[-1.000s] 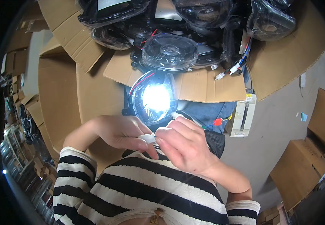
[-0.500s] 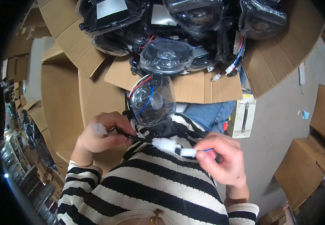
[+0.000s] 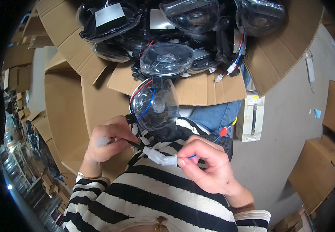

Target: The person sits on the floor in a warehouse and connects a power supply to a series of packaged car headlights. They plug the power supply into a wall outlet and then repeatedly connect the power supply's alligator clips to the wiring harnesses of the headlights to test if they light up.

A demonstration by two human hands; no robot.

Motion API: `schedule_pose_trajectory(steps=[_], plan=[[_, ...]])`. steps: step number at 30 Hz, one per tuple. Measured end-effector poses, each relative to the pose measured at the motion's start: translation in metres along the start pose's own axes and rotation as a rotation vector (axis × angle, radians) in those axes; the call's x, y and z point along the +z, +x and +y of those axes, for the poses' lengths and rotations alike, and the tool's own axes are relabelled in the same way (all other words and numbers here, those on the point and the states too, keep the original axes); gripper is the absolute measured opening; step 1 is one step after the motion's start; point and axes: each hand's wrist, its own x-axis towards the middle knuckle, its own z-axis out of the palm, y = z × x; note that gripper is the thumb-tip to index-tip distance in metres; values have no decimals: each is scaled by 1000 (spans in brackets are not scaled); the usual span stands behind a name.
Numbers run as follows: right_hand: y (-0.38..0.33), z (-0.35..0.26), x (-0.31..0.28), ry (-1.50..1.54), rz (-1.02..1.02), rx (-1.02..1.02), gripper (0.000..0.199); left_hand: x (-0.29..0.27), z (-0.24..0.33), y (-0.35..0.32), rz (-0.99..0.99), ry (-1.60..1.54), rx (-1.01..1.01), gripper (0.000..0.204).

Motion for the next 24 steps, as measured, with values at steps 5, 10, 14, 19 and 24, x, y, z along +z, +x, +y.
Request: schedule_pose_trajectory(steps=[5,10,14,19,24], plan=[[3,-3,4,-316,35,16,6,3,-4,-4,110,92,104,20],[4,4,3,-388,163,-74,6,14,-12,-3,174,373,216,23],[10,7,5,-402,94,-146,6,16,-14,1,216,385,244,25],[9,13,-3,-334,60,-115,6,21,-16,0,179,348,260,23],[-7,11,-29,24,314,-50,3,8,10,-3,461,-475,246,10]])
